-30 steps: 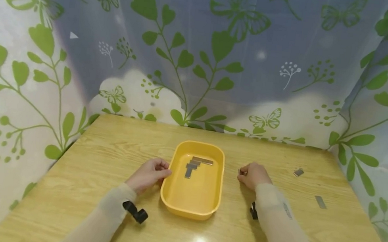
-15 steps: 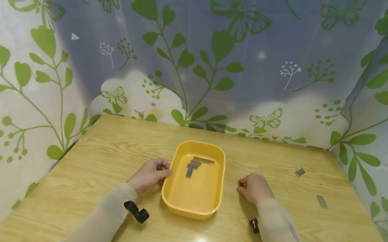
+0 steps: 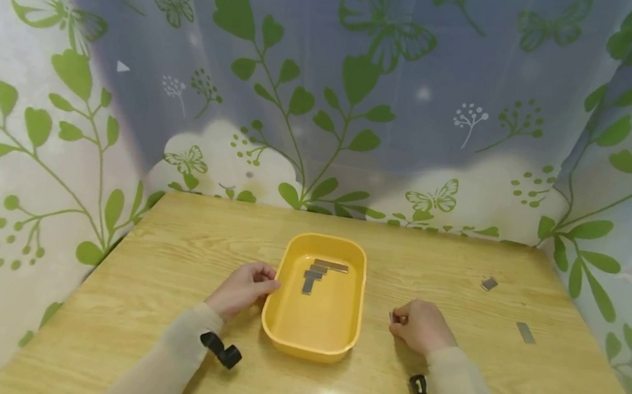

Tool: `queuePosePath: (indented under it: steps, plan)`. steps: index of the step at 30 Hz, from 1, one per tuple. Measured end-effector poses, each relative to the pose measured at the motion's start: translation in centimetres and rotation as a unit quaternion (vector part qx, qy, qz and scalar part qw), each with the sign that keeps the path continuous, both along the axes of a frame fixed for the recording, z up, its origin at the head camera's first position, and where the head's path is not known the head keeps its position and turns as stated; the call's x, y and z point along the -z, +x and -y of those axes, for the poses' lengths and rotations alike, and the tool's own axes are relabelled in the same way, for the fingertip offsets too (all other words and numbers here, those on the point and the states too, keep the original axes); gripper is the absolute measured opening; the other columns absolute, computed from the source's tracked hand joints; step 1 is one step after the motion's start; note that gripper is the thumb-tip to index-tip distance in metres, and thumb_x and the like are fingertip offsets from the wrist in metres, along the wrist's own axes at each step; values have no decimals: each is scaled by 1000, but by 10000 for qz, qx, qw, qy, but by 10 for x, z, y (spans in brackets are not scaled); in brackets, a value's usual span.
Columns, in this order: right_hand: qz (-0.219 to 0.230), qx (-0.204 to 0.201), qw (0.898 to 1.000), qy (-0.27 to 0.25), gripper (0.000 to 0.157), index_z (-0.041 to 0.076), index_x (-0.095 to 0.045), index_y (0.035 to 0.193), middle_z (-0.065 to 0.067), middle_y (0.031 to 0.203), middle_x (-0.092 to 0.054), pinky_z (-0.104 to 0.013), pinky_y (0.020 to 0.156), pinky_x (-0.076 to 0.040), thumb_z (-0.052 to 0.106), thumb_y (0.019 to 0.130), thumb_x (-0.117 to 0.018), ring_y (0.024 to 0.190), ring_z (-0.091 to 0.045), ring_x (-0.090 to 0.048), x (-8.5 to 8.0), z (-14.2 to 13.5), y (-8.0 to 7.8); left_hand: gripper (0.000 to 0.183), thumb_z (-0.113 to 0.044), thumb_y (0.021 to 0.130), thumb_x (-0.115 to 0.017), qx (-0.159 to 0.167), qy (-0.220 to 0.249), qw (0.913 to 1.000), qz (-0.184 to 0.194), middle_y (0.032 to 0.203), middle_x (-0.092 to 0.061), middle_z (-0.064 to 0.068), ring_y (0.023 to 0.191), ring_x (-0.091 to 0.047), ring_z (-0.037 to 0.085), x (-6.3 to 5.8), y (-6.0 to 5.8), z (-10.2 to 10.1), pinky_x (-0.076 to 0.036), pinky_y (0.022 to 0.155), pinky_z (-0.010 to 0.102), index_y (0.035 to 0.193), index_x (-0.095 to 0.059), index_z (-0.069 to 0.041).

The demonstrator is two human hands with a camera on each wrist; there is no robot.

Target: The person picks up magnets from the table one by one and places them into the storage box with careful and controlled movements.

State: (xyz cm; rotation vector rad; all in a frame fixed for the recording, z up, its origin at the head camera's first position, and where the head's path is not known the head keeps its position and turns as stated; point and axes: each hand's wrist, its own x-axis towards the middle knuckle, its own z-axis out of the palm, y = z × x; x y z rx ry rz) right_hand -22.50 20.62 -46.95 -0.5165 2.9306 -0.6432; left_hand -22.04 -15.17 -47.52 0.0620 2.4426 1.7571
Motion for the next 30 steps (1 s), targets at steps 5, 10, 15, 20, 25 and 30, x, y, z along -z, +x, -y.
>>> queuePosePath:
  steps: [5, 10, 15, 20, 25, 30]
  plan:
    - [137, 34, 9999, -50, 31, 3, -72, 109, -6, 91, -68, -41, 71, -48, 19, 83, -76, 78, -17, -56, -1, -2, 0, 19, -15, 89, -69, 21, 22, 10000, 27, 91, -58, 9, 80, -54, 19, 1, -1, 0, -49, 71, 32, 100, -60, -3]
    - [192, -95, 9997, -134, 32, 4, -71, 110, 1, 80, -63, -38, 66, -47, 19, 83, -76, 72, -15, -53, -1, -5, -3, 19, -16, 89, -69, -33, 27, 10000, 68, 91, -57, 8, 80, -54, 19, -1, -1, 0, -48, 69, 30, 100, -60, -3]
    - [388, 43, 9991, -140, 40, 0, -65, 109, -1, 85, -63, -40, 70, -49, 29, 83, -75, 77, -17, -57, -1, -9, -4, 19, -16, 89, -69, -44, 28, 10000, 67, 91, -57, 9, 80, -54, 19, 0, 0, 0, -49, 70, 32, 100, -60, -3]
    - [565, 242, 9979, -189, 42, 1, -61, 99, -7, 93, -64, -42, 71, -49, 38, 82, -75, 82, -20, -58, -2, -13, -5, 19, -15, 89, -69, -57, 71, 9999, 126, 91, -57, 9, 80, -54, 19, 1, -1, 0, -50, 72, 35, 100, -60, -3]
    - [539, 232, 9981, -158, 38, 3, -62, 94, -4, 87, -62, -38, 67, -47, 36, 82, -75, 75, -19, -54, -2, -12, -5, 19, -16, 90, -69, -66, 8, 9999, 90, 90, -57, 10, 80, -55, 20, 1, -2, -1, -50, 72, 35, 100, -60, -3]
    - [546, 199, 9982, -144, 29, 5, -63, 92, -1, 84, -61, -37, 67, -46, 31, 83, -74, 74, -17, -53, -1, -10, -5, 18, -15, 90, -68, -37, -20, 10000, 71, 90, -57, 9, 79, -54, 19, -1, -1, -1, -50, 71, 34, 100, -60, -2]
